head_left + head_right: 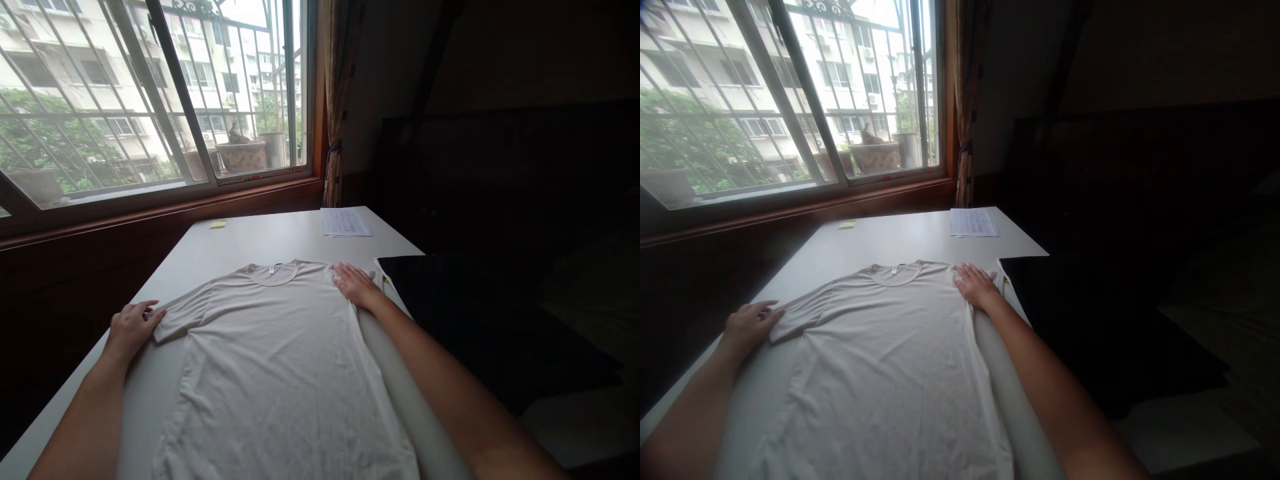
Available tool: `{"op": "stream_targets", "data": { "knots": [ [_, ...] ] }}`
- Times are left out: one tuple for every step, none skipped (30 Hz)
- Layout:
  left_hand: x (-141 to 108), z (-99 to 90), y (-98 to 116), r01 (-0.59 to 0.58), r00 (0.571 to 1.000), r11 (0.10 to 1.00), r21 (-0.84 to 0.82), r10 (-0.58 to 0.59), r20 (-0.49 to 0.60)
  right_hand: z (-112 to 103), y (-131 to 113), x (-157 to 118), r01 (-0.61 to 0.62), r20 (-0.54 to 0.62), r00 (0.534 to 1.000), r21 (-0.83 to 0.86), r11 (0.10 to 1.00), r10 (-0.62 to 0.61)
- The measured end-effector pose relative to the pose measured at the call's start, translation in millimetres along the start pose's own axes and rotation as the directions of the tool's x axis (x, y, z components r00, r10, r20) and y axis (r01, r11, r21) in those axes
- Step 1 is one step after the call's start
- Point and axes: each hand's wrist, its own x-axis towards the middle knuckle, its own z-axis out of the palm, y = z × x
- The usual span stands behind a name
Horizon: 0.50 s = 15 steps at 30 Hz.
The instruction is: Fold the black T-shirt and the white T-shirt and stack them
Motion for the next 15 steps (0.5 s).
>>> {"op": "stream_targets", "data": {
  "knots": [
    [1, -0.5, -1, 0.025, 1.000, 1.000, -0.014, -0.025, -0.002, 0, 0, 0, 0.001, -0.001, 1.000, -0.001, 1.000, -0.001],
    [3, -0.5, -1, 0.042, 0.999, 0.999, -0.029, -0.042, -0.004, 1, 1, 0, 0.001, -0.001, 1.000, -0.003, 1.000, -0.001],
    [5, -0.1, -1, 0.053, 0.999, 0.998, -0.038, -0.054, -0.003, 1, 1, 1, 0.002, 0.000, 1.000, -0.005, 1.000, -0.002],
    [7, 0.6, 0, 0.062, 0.998, 0.997, -0.041, -0.062, -0.005, 1, 1, 1, 0.003, 0.001, 1.000, -0.008, 1.000, -0.003],
    [10, 1.5, 0, 0.079, 0.997, 0.996, -0.041, -0.080, -0.014, 1, 2, 1, 0.004, 0.002, 1.000, -0.010, 1.000, -0.004],
    [13, 2.4, 1, 0.102, 0.994, 0.994, -0.036, -0.103, -0.026, 2, 2, 1, 0.006, 0.003, 1.000, -0.014, 1.000, -0.006],
    [16, 3.2, 1, 0.128, 0.991, 0.991, -0.029, -0.129, -0.038, 2, 2, 1, 0.007, 0.004, 1.000, -0.017, 1.000, -0.007],
    [20, 3.9, 2, 0.155, 0.987, 0.988, -0.020, -0.156, -0.047, 2, 2, 0, 0.008, 0.005, 1.000, -0.020, 1.000, -0.008],
    [23, 4.3, 2, 0.179, 0.982, 0.984, -0.010, -0.180, -0.053, 2, 2, 0, 0.009, 0.006, 1.000, -0.022, 1.000, -0.009],
    [26, 4.3, 3, 0.199, 0.979, 0.980, 0.001, -0.199, -0.055, 2, 2, 0, 0.011, 0.008, 1.000, -0.024, 1.000, -0.010],
    [29, 4.0, 3, 0.213, 0.976, 0.977, 0.014, -0.212, -0.053, 2, 3, 0, 0.012, 0.010, 1.000, -0.026, 1.000, -0.012],
    [32, 3.2, 2, 0.220, 0.975, 0.975, 0.029, -0.219, -0.049, 2, 3, 0, 0.014, 0.012, 1.000, -0.026, 1.000, -0.013],
    [34, 2.2, 2, 0.228, 0.973, 0.973, 0.045, -0.225, -0.047, 2, 3, 0, 0.015, 0.014, 1.000, -0.026, 1.000, -0.015],
    [36, 0.8, 1, 0.233, 0.972, 0.970, 0.062, -0.230, -0.046, 1, 3, 0, 0.017, 0.017, 1.000, -0.025, 1.000, -0.017],
    [38, -0.7, 0, 0.236, 0.971, 0.968, 0.080, -0.233, -0.046, 1, 3, 0, 0.020, 0.021, 1.000, -0.022, 1.000, -0.019]
  ]
}}
